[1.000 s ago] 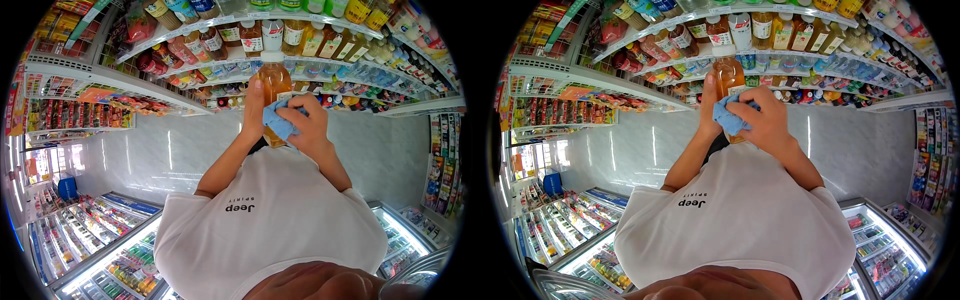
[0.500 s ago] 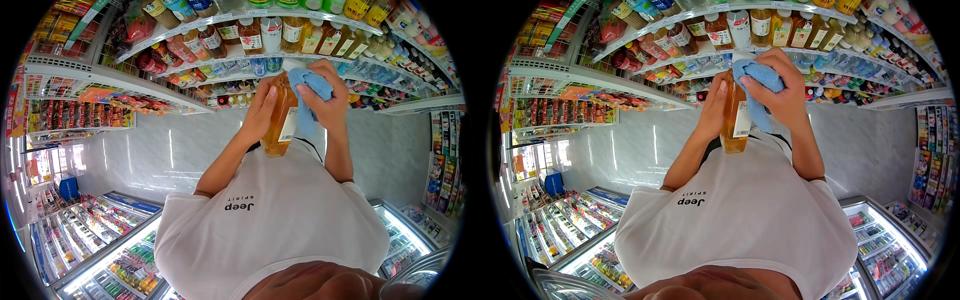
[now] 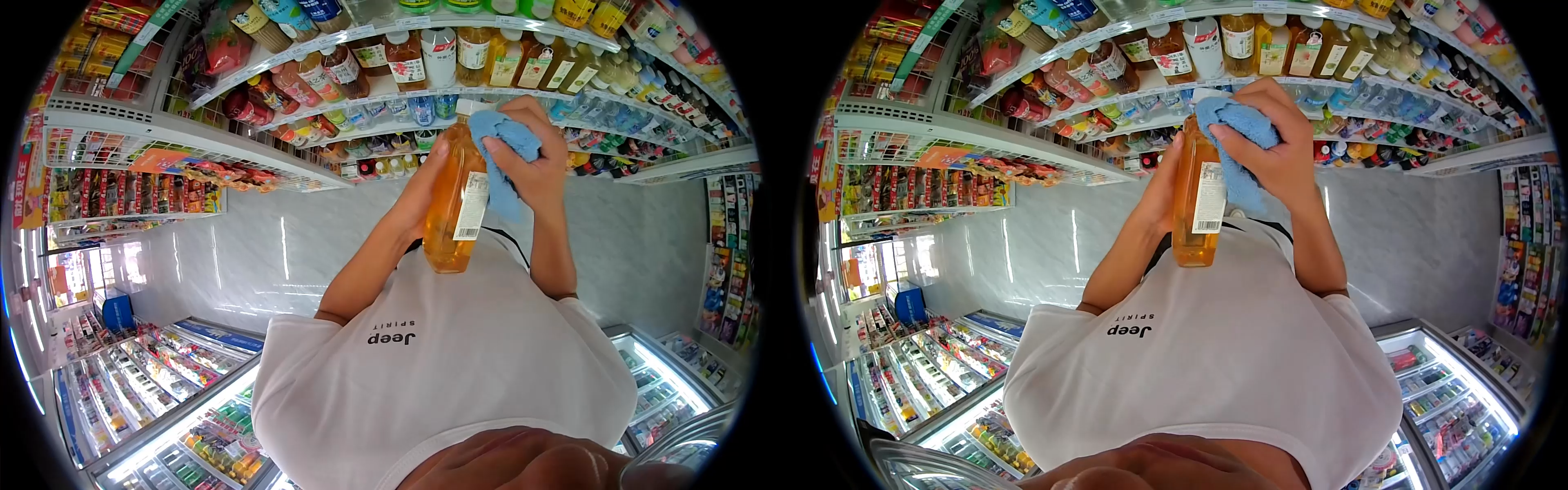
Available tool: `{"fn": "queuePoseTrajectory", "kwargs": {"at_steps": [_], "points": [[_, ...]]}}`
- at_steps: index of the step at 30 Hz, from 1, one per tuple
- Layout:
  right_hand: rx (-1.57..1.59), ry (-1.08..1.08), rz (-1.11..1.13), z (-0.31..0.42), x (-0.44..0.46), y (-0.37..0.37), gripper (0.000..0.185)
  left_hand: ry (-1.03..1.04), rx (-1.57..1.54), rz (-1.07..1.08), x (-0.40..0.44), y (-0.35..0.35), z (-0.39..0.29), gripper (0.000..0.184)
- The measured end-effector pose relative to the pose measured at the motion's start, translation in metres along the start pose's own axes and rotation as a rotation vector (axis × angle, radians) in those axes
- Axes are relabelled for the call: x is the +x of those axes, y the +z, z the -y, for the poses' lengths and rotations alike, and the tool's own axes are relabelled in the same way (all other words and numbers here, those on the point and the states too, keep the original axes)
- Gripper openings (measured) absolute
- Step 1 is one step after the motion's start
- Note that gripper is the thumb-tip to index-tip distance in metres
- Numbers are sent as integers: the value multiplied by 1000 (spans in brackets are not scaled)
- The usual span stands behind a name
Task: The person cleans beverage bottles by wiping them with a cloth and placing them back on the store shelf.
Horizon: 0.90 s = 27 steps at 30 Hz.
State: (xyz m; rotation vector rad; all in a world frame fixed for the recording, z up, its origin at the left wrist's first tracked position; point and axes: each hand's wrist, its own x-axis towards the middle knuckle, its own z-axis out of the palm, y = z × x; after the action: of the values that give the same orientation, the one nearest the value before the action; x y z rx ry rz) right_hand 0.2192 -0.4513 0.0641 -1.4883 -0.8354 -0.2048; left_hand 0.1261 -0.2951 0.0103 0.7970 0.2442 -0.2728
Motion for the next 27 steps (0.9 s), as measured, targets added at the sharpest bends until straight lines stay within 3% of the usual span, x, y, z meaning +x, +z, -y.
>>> {"fn": "queuePoseTrajectory", "kwargs": {"at_steps": [6,7,10,13,19,23,27], "points": [[-260,12,68,14,2,-2,26,-58,-128,110,-4,22,-12,61],[-289,7,87,15,1,-3,26,11,-97,157,-2,19,-12,59],[-429,-29,72,15,0,-1,27,176,239,-41,7,19,-7,56],[-579,-28,47,22,0,6,27,223,319,-55,4,11,-8,57],[-274,-37,-80,16,-2,17,30,237,132,63,-15,0,-19,65],[-242,-138,-65,22,-2,28,30,113,-3,100,-23,-19,-12,73],[-176,-115,-20,17,-1,27,28,185,-56,207,-36,-7,-22,80]]}}
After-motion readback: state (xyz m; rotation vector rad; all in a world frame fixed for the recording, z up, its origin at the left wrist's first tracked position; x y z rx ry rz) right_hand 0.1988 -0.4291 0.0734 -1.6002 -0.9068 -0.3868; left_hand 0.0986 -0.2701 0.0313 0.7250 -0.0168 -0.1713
